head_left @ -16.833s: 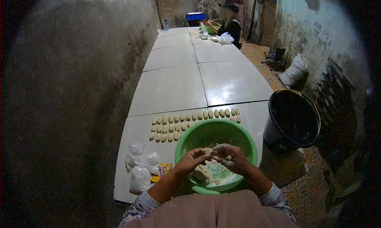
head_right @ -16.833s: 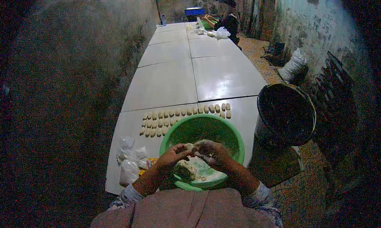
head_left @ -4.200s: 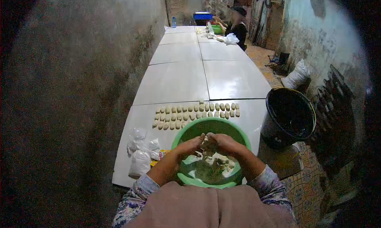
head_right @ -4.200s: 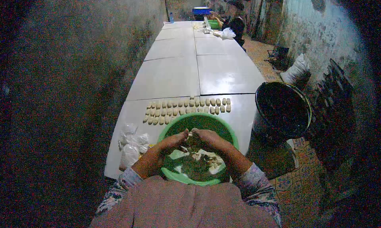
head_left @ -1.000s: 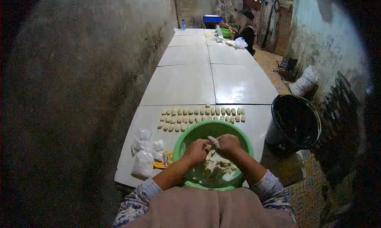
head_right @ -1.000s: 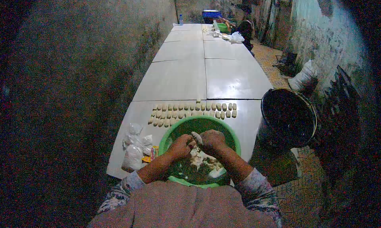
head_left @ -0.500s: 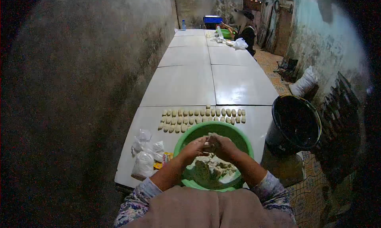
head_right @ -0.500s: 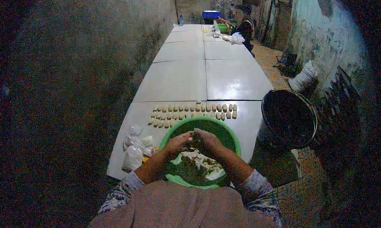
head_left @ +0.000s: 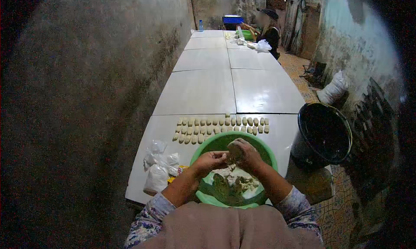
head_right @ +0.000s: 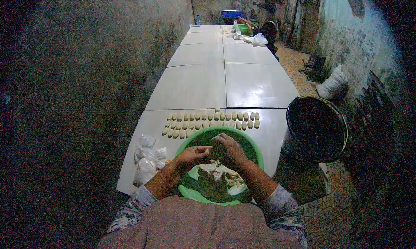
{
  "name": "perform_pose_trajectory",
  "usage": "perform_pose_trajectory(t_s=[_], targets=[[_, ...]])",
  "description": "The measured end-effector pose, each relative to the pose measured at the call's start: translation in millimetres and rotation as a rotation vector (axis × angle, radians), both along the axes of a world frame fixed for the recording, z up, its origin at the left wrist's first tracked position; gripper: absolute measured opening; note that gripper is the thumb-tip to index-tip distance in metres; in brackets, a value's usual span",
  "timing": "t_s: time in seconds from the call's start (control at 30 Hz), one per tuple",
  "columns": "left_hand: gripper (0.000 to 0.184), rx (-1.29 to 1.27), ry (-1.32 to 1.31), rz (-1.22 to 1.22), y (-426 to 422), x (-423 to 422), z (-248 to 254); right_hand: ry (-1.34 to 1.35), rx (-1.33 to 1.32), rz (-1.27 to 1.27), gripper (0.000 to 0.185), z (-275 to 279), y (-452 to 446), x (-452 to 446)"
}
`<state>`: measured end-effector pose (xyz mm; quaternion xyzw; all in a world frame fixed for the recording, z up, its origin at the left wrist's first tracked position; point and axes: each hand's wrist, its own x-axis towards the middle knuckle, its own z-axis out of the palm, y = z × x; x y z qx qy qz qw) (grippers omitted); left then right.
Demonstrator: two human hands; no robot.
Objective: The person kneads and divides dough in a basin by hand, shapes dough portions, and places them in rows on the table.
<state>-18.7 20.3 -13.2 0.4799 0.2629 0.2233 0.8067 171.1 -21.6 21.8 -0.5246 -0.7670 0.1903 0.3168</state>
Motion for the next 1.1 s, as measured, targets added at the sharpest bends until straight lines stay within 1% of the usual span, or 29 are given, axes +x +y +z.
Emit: perform_pose_trajectory(t_s=[0.07, 0.1, 0.17, 0.2, 0.23, 0.27, 0.3, 0.33, 0.4, 0.47, 0.5, 0.53, 0.57, 0.6, 0.63, 0.7, 0.73, 0.77, 0.83, 0.87, 0.93, 0.97, 1.0, 1.03, 1.07, 1.1], targets=[[0.043, 0.082, 0.147, 0.027, -0.4, -1.2, 4.5, 0.087, -0.080, 0.108, 0.038, 8.8, -3.6, -0.5], [0.043, 0.083, 0.148, 0.027, 1.8, -1.9, -0.4, 0.088, -0.079, 0.108, 0.038, 6.7, -3.2, -0.9], [0.039, 0.036, 0.093, 0.038, 7.0, -3.1, -15.0, 0.004, -0.116, 0.143, 0.037, -4.5, -1.7, -2.0], [0.039, 0.036, 0.094, 0.037, 6.0, -3.5, -11.4, -0.070, -0.083, 0.151, 0.036, -6.5, -1.9, -0.6], [0.037, 0.060, 0.153, 0.046, 5.1, -4.4, -7.9, -0.069, -0.083, 0.150, 0.036, -7.3, -1.6, -0.3], [0.036, 0.084, 0.212, 0.055, 3.8, -4.6, -4.5, -0.145, -0.073, 0.119, 0.036, -7.0, -1.5, -0.5], [0.036, 0.083, 0.213, 0.054, 2.7, -4.5, -2.1, -0.220, -0.063, 0.088, 0.035, -5.8, -1.8, -1.1], [0.038, 0.105, 0.222, 0.062, 1.9, -4.3, 0.1, -0.173, 0.021, 0.084, 0.032, -7.9, -1.1, -1.5], [0.040, 0.125, 0.231, 0.068, 2.3, -3.8, -0.3, -0.181, 0.025, 0.064, 0.030, 3.6, -3.9, -2.5], [0.045, -0.060, 0.091, 0.032, 5.0, -3.3, -2.8, -0.189, 0.032, 0.042, 0.029, 6.5, -4.4, -1.6], [0.045, -0.058, 0.092, 0.030, 5.2, -3.2, 0.8, -0.107, 0.007, 0.058, 0.028, 2.5, -2.2, 0.3], [0.042, -0.162, 0.007, 0.007, 5.5, -3.1, 4.5, -0.025, -0.018, 0.074, 0.027, -0.8, -0.4, 1.9], [0.042, -0.266, -0.080, -0.015, 4.2, -2.9, 8.0, -0.024, -0.016, 0.071, 0.027, -2.8, 0.5, 2.8], [0.043, -0.021, -0.133, -0.071, -2.8, -3.4, 14.5, 0.026, -0.037, 0.099, 0.028, -4.1, 1.3, 3.2], [0.043, -0.021, -0.134, -0.070, -2.1, -2.3, 9.4, 0.076, -0.058, 0.128, 0.028, -4.2, 1.9, 3.2], [0.040, 0.006, -0.068, -0.003, 2.6, 2.3, -1.2, 0.075, -0.023, 0.113, 0.028, 0.8, -0.1, 4.6], [0.041, -0.060, -0.115, -0.029, 4.3, 1.2, -2.9, 0.076, 0.011, 0.097, 0.029, 2.7, -0.8, 4.8], [0.041, -0.061, -0.115, -0.029, 4.7, 0.3, -5.2, 0.076, 0.010, 0.097, 0.029, 0.5, -1.0, 3.9], [0.041, -0.039, -0.005, -0.063, 3.8, -0.2, -3.5, 0.311, -0.178, 0.045, 0.030, -6.7, 0.0, 2.4], [0.043, -0.010, -0.002, -0.033, 5.7, -1.4, -10.2, 0.311, -0.178, 0.045, 0.030, -8.7, 1.5, 4.2], [0.044, 0.015, 0.037, -0.015, 5.2, -2.3, -8.5, 0.338, -0.184, 0.227, 0.032, -9.2, 4.4, 7.1], [0.046, 0.038, 0.075, 0.000, 4.5, -2.5, -8.2, 0.338, -0.185, 0.228, 0.032, -9.5, 3.0, 5.6], [0.046, 0.037, 0.075, 0.001, 3.4, -2.0, -6.9, 0.231, -0.111, 0.207, 0.029, -5.3, -0.9, 1.2], [0.046, 0.056, 0.157, 0.019, 2.2, -1.1, -5.3, 0.124, -0.036, 0.184, 0.026, -1.5, -4.0, -2.6], [0.047, 0.074, 0.239, 0.036, 1.8, -0.6, -4.4, 0.068, -0.102, 0.171, 0.023, 1.7, -4.0, -4.3], [0.047, 0.073, 0.238, 0.037, 2.9, -1.0, -4.4, 0.068, -0.103, 0.171, 0.023, -4.1, -0.8, -3.2]])
